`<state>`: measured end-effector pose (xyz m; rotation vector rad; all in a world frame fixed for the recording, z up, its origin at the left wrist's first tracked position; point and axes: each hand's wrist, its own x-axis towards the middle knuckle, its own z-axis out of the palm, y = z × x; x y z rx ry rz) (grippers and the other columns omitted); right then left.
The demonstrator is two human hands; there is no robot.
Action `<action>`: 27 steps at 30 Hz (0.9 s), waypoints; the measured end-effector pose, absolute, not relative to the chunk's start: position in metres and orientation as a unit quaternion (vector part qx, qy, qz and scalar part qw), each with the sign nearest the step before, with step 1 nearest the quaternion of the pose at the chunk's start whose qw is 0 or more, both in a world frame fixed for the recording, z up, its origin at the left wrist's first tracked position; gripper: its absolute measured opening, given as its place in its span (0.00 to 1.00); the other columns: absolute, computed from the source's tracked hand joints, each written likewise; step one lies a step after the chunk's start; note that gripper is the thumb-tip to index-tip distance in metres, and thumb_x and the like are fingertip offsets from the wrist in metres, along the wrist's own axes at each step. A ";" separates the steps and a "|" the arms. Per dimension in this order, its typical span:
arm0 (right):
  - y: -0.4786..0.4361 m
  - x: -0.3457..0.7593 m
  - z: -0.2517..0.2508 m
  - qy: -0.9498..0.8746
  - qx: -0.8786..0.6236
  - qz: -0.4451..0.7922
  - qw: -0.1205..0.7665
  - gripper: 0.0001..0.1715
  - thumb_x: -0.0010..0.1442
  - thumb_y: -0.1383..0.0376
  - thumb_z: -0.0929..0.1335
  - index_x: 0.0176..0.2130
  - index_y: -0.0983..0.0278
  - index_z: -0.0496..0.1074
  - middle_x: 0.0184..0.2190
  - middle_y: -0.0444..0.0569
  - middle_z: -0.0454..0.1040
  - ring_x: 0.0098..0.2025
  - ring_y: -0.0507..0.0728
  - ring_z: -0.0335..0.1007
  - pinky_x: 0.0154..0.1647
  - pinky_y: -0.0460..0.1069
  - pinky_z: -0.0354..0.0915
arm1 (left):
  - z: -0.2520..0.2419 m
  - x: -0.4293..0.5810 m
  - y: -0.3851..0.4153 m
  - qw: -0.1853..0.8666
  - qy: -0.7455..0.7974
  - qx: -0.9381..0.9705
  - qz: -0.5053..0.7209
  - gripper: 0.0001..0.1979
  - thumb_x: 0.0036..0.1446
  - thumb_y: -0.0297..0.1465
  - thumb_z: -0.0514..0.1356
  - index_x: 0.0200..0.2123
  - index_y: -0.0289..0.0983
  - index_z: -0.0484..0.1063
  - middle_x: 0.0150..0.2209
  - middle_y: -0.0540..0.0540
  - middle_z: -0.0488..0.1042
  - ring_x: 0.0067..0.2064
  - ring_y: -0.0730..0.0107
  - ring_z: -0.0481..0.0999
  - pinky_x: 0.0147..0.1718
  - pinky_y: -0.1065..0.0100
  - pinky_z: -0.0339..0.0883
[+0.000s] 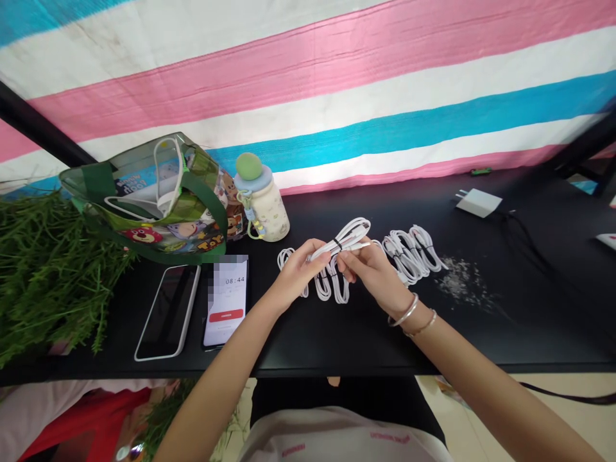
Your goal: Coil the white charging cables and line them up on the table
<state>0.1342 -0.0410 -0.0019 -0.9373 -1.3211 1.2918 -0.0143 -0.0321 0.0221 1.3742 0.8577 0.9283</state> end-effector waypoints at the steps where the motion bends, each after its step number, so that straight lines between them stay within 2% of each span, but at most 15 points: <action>1: -0.041 0.134 -0.002 -0.546 -0.388 0.542 0.508 0.18 0.55 0.51 0.67 0.30 0.61 0.59 0.18 0.36 0.63 0.16 0.46 0.54 0.17 0.44 0.55 | 0.023 -0.015 -0.032 0.605 0.362 0.587 0.398 0.23 0.46 0.53 0.61 0.23 0.38 0.63 0.22 0.54 0.59 0.29 0.73 0.61 0.33 0.70 0.58; 7: -0.041 0.136 0.001 -0.544 -0.381 0.553 0.504 0.22 0.52 0.47 0.68 0.29 0.61 0.60 0.18 0.38 0.64 0.17 0.46 0.55 0.18 0.45 0.56 | 0.023 -0.019 -0.029 0.652 0.312 0.579 0.377 0.24 0.43 0.54 0.63 0.23 0.37 0.64 0.22 0.54 0.59 0.29 0.72 0.61 0.33 0.70 0.57; 12: -0.043 0.136 0.006 -0.545 -0.381 0.562 0.492 0.24 0.51 0.45 0.68 0.28 0.61 0.60 0.17 0.37 0.62 0.17 0.47 0.53 0.18 0.46 0.54 | 0.023 -0.020 -0.029 0.666 0.283 0.585 0.365 0.25 0.42 0.54 0.63 0.24 0.37 0.64 0.23 0.53 0.59 0.27 0.74 0.57 0.31 0.70 0.53; 19: -0.045 0.129 0.007 -0.547 -0.373 0.560 0.498 0.27 0.52 0.43 0.67 0.24 0.60 0.57 0.15 0.36 0.56 0.17 0.47 0.47 0.19 0.46 0.50 | 0.019 -0.022 -0.029 0.682 0.309 0.561 0.354 0.30 0.38 0.58 0.63 0.18 0.37 0.59 0.20 0.55 0.56 0.25 0.76 0.53 0.26 0.69 0.46; 24: -0.044 0.131 0.007 -0.560 -0.370 0.555 0.491 0.27 0.53 0.43 0.66 0.23 0.61 0.59 0.16 0.37 0.57 0.17 0.47 0.48 0.20 0.47 0.52 | 0.017 -0.021 -0.028 0.679 0.328 0.554 0.353 0.29 0.36 0.56 0.64 0.22 0.35 0.66 0.20 0.55 0.58 0.24 0.78 0.53 0.25 0.70 0.46; 27: -0.044 0.133 0.009 -0.571 -0.370 0.553 0.482 0.28 0.53 0.42 0.65 0.21 0.61 0.60 0.16 0.39 0.58 0.18 0.47 0.49 0.20 0.47 0.52 | 0.017 -0.019 -0.029 0.677 0.352 0.536 0.362 0.28 0.34 0.55 0.66 0.21 0.35 0.65 0.19 0.56 0.59 0.23 0.79 0.54 0.24 0.71 0.47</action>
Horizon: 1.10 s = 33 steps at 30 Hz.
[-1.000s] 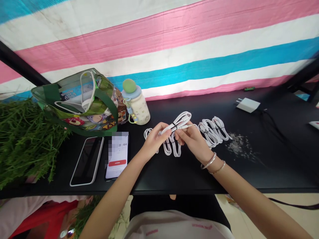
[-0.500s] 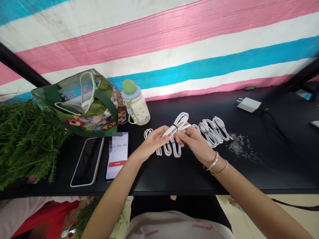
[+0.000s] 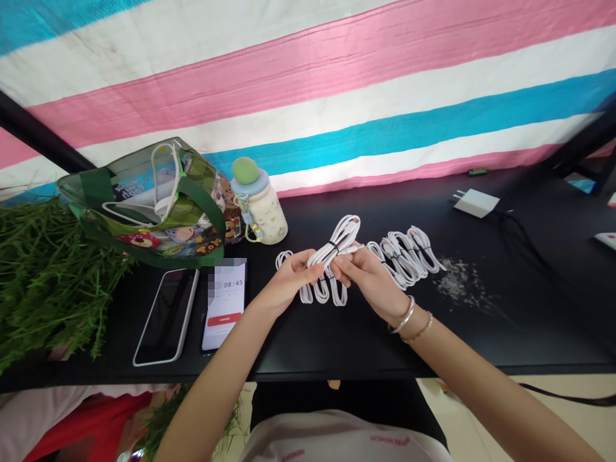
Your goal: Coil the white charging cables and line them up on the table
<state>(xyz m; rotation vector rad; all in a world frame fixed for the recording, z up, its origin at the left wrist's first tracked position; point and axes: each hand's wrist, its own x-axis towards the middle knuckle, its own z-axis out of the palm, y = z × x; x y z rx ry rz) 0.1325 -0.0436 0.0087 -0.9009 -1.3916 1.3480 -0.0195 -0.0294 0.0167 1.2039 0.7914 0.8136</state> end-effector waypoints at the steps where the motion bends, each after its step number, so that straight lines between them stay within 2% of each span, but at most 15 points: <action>1: -0.044 0.133 0.009 -0.570 -0.369 0.556 0.480 0.28 0.53 0.42 0.65 0.20 0.61 0.60 0.16 0.39 0.58 0.18 0.48 0.50 0.20 0.47 0.52 | 0.017 -0.019 -0.030 0.676 0.360 0.530 0.365 0.29 0.34 0.56 0.66 0.20 0.35 0.64 0.18 0.56 0.59 0.23 0.79 0.54 0.24 0.71 0.47; 4: -0.045 0.132 0.009 -0.541 -0.370 0.575 0.490 0.26 0.51 0.42 0.67 0.24 0.61 0.61 0.16 0.38 0.60 0.18 0.48 0.50 0.21 0.47 0.54 | 0.017 -0.019 -0.031 0.681 0.370 0.509 0.375 0.29 0.36 0.56 0.64 0.19 0.37 0.60 0.17 0.57 0.56 0.22 0.79 0.54 0.24 0.71 0.48; 9: -0.047 0.128 0.006 -0.491 -0.373 0.601 0.508 0.25 0.47 0.44 0.70 0.31 0.60 0.61 0.17 0.36 0.63 0.18 0.47 0.51 0.20 0.46 0.53 | 0.018 -0.019 -0.031 0.688 0.373 0.495 0.378 0.28 0.39 0.58 0.62 0.22 0.37 0.62 0.19 0.56 0.56 0.23 0.77 0.55 0.26 0.70 0.52; 14: -0.046 0.129 0.006 -0.486 -0.376 0.596 0.517 0.25 0.48 0.45 0.70 0.29 0.60 0.60 0.17 0.37 0.63 0.18 0.47 0.52 0.19 0.46 0.54 | 0.019 -0.019 -0.031 0.692 0.369 0.489 0.382 0.27 0.42 0.56 0.60 0.22 0.37 0.63 0.20 0.55 0.57 0.25 0.76 0.57 0.27 0.70 0.53; 21: -0.044 0.133 0.008 -0.524 -0.392 0.560 0.509 0.25 0.51 0.43 0.67 0.26 0.60 0.59 0.16 0.38 0.61 0.17 0.48 0.54 0.20 0.47 0.57 | 0.012 -0.013 -0.031 0.702 0.393 0.432 0.408 0.26 0.37 0.54 0.65 0.23 0.36 0.67 0.20 0.55 0.60 0.25 0.77 0.61 0.26 0.72 0.56; 28: -0.045 0.133 0.001 -0.510 -0.416 0.511 0.552 0.24 0.53 0.45 0.67 0.28 0.59 0.56 0.20 0.40 0.70 0.18 0.48 0.60 0.21 0.47 0.62 | 0.013 -0.009 -0.034 0.727 0.388 0.405 0.397 0.23 0.39 0.51 0.66 0.29 0.37 0.70 0.22 0.52 0.68 0.29 0.74 0.69 0.31 0.72 0.61; 33: -0.044 0.134 0.000 -0.521 -0.421 0.482 0.565 0.21 0.56 0.47 0.66 0.30 0.60 0.58 0.19 0.39 0.69 0.18 0.49 0.63 0.22 0.46 0.62 | 0.013 -0.007 -0.037 0.720 0.378 0.431 0.390 0.22 0.42 0.50 0.64 0.30 0.37 0.69 0.24 0.50 0.71 0.34 0.69 0.74 0.35 0.69 0.63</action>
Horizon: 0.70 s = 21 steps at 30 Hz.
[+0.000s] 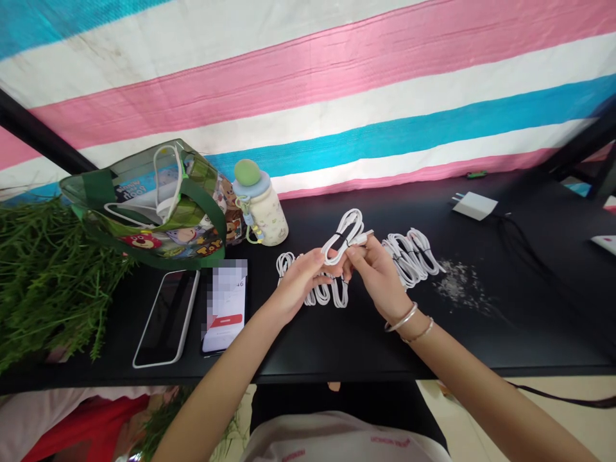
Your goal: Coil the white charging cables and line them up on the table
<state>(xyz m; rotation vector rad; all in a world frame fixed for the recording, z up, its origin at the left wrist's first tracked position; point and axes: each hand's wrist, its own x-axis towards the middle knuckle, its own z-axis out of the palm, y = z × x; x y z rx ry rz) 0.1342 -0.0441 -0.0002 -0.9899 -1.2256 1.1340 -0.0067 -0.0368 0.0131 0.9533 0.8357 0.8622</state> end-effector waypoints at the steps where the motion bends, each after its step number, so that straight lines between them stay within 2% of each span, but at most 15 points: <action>1: -0.044 0.134 0.000 -0.521 -0.423 0.476 0.568 0.20 0.56 0.48 0.66 0.30 0.60 0.58 0.18 0.38 0.68 0.18 0.49 0.62 0.22 0.46 0.62 | 0.013 -0.006 -0.038 0.715 0.379 0.437 0.391 0.22 0.42 0.50 0.64 0.30 0.37 0.69 0.25 0.50 0.72 0.34 0.68 0.74 0.35 0.69 0.64; 6: -0.044 0.135 0.000 -0.520 -0.434 0.453 0.579 0.19 0.57 0.50 0.66 0.29 0.59 0.55 0.17 0.36 0.66 0.18 0.49 0.62 0.20 0.46 0.62 | 0.015 -0.002 -0.042 0.703 0.376 0.457 0.395 0.23 0.45 0.50 0.63 0.35 0.38 0.68 0.27 0.49 0.75 0.34 0.68 0.75 0.37 0.68 0.64; 12: -0.044 0.134 0.001 -0.538 -0.434 0.449 0.566 0.18 0.58 0.51 0.65 0.30 0.59 0.55 0.18 0.37 0.68 0.19 0.49 0.63 0.22 0.46 0.63 | 0.018 -0.003 -0.043 0.678 0.380 0.484 0.403 0.22 0.43 0.48 0.65 0.33 0.38 0.65 0.24 0.51 0.73 0.32 0.69 0.74 0.34 0.69 0.61; 16: -0.043 0.134 -0.002 -0.539 -0.430 0.453 0.565 0.18 0.57 0.52 0.66 0.31 0.59 0.55 0.18 0.37 0.68 0.19 0.49 0.62 0.22 0.46 0.63 | 0.017 -0.003 -0.042 0.660 0.392 0.499 0.401 0.19 0.48 0.47 0.61 0.34 0.38 0.64 0.23 0.51 0.73 0.33 0.67 0.75 0.33 0.69 0.61; 21: -0.044 0.132 -0.002 -0.542 -0.430 0.435 0.576 0.12 0.58 0.56 0.65 0.33 0.59 0.58 0.18 0.37 0.67 0.18 0.48 0.61 0.20 0.45 0.62 | 0.014 -0.005 -0.041 0.650 0.404 0.489 0.418 0.21 0.50 0.45 0.60 0.43 0.38 0.65 0.23 0.52 0.72 0.33 0.68 0.74 0.33 0.69 0.62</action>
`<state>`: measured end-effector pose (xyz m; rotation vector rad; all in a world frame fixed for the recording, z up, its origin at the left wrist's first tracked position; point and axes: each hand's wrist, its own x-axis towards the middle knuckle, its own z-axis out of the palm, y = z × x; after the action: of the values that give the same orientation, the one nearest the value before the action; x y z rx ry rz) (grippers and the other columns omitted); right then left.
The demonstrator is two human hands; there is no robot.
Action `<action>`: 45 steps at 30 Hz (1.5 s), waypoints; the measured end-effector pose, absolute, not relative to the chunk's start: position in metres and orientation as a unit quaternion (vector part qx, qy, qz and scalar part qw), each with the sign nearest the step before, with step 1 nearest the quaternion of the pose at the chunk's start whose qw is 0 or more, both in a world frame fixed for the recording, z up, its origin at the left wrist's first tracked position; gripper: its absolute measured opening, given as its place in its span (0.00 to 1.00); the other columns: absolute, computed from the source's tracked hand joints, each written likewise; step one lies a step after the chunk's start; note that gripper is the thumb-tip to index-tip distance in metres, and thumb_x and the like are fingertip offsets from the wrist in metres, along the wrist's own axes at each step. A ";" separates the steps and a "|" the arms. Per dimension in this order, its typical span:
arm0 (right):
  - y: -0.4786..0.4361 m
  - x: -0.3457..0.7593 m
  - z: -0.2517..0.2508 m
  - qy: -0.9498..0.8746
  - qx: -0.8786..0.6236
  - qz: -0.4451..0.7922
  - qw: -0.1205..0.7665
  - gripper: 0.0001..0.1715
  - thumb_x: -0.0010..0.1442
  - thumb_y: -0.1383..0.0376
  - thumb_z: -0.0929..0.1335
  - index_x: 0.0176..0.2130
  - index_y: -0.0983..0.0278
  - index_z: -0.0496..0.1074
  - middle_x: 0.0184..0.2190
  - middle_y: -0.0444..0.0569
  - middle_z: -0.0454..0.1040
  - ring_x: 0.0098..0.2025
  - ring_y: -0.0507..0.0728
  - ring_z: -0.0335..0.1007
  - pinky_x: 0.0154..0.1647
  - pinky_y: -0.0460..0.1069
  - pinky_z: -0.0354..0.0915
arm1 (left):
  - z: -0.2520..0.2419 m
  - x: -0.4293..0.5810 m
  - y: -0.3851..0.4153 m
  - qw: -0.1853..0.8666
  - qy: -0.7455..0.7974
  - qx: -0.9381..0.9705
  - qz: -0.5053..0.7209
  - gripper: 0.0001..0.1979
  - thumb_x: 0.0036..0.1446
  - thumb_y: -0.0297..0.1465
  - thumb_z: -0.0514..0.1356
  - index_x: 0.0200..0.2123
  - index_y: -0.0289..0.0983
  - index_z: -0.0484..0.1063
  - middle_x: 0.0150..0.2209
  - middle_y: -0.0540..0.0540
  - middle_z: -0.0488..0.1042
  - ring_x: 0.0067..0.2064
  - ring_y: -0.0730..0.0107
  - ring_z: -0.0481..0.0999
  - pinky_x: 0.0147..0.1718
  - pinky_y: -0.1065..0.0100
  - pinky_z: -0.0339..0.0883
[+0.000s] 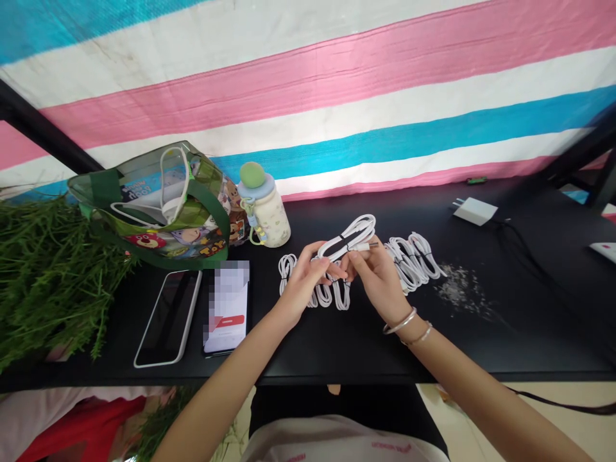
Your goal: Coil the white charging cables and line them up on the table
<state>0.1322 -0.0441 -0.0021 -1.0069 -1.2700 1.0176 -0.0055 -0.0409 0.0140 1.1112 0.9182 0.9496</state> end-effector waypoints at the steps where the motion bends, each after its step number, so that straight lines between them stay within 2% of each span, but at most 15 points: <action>1: -0.045 0.132 -0.002 -0.544 -0.432 0.430 0.578 0.11 0.57 0.57 0.65 0.34 0.59 0.59 0.19 0.37 0.67 0.18 0.48 0.61 0.20 0.46 0.61 | 0.014 -0.006 -0.040 0.646 0.408 0.489 0.421 0.22 0.50 0.44 0.60 0.45 0.39 0.64 0.24 0.52 0.72 0.33 0.69 0.74 0.32 0.70 0.62; 5: -0.045 0.134 0.000 -0.547 -0.432 0.422 0.579 0.08 0.56 0.60 0.66 0.32 0.59 0.60 0.19 0.38 0.67 0.16 0.48 0.60 0.19 0.46 0.60 | 0.016 -0.012 -0.038 0.600 0.421 0.527 0.429 0.20 0.52 0.42 0.59 0.46 0.39 0.67 0.28 0.51 0.72 0.36 0.68 0.73 0.31 0.71 0.62; 9: -0.044 0.139 0.003 -0.564 -0.411 0.450 0.558 0.07 0.55 0.61 0.66 0.33 0.60 0.62 0.20 0.39 0.68 0.17 0.48 0.60 0.20 0.47 0.61 | 0.018 -0.017 -0.035 0.478 0.449 0.596 0.463 0.11 0.53 0.40 0.58 0.34 0.39 0.73 0.32 0.49 0.71 0.37 0.68 0.70 0.32 0.70 0.61; 12: -0.043 0.141 0.004 -0.596 -0.376 0.500 0.504 0.08 0.56 0.60 0.66 0.33 0.60 0.61 0.20 0.39 0.67 0.19 0.49 0.61 0.22 0.47 0.61 | 0.018 -0.018 -0.034 0.439 0.447 0.616 0.477 0.13 0.54 0.41 0.57 0.30 0.38 0.73 0.31 0.48 0.70 0.34 0.68 0.68 0.31 0.70 0.60; 17: -0.046 0.139 0.004 -0.658 -0.333 0.555 0.386 0.12 0.59 0.57 0.64 0.30 0.61 0.58 0.20 0.41 0.68 0.23 0.50 0.64 0.28 0.48 0.63 | 0.019 -0.016 -0.033 0.485 0.448 0.610 0.437 0.19 0.52 0.48 0.57 0.23 0.37 0.67 0.25 0.52 0.63 0.29 0.72 0.63 0.30 0.70 0.57; 20: -0.046 0.141 0.005 -0.669 -0.328 0.564 0.356 0.16 0.60 0.54 0.64 0.30 0.61 0.57 0.21 0.41 0.69 0.25 0.51 0.66 0.30 0.49 0.62 | 0.019 -0.016 -0.033 0.523 0.449 0.585 0.427 0.23 0.49 0.52 0.57 0.21 0.37 0.62 0.23 0.53 0.60 0.29 0.73 0.61 0.31 0.70 0.58; 25: -0.044 0.144 0.006 -0.661 -0.320 0.572 0.366 0.21 0.59 0.47 0.63 0.30 0.60 0.57 0.21 0.41 0.68 0.24 0.50 0.64 0.29 0.48 0.61 | 0.019 -0.017 -0.033 0.590 0.431 0.537 0.422 0.27 0.46 0.57 0.56 0.23 0.37 0.64 0.24 0.52 0.64 0.29 0.73 0.63 0.31 0.70 0.59; 31: -0.043 0.144 0.005 -0.665 -0.317 0.574 0.358 0.23 0.59 0.45 0.63 0.29 0.61 0.57 0.20 0.40 0.67 0.24 0.50 0.63 0.29 0.48 0.61 | 0.023 -0.019 -0.033 0.654 0.411 0.488 0.407 0.27 0.45 0.57 0.57 0.22 0.38 0.63 0.24 0.53 0.64 0.28 0.73 0.64 0.32 0.70 0.59; 36: -0.044 0.143 0.005 -0.660 -0.313 0.580 0.361 0.22 0.59 0.46 0.63 0.30 0.61 0.58 0.20 0.40 0.66 0.23 0.49 0.62 0.28 0.47 0.61 | 0.024 -0.020 -0.032 0.691 0.385 0.462 0.401 0.26 0.41 0.56 0.62 0.21 0.38 0.61 0.22 0.54 0.63 0.25 0.76 0.62 0.29 0.71 0.58; 45: -0.045 0.139 0.005 -0.654 -0.331 0.548 0.405 0.22 0.58 0.46 0.63 0.29 0.61 0.57 0.18 0.38 0.63 0.21 0.48 0.59 0.25 0.47 0.60 | 0.022 -0.020 -0.032 0.704 0.361 0.437 0.427 0.25 0.41 0.51 0.65 0.21 0.38 0.57 0.22 0.55 0.63 0.24 0.78 0.61 0.27 0.73 0.57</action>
<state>0.1395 -0.0450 0.0046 -0.8343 -1.6500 1.3821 -0.0196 -0.0316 0.0222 0.9730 0.8028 0.9508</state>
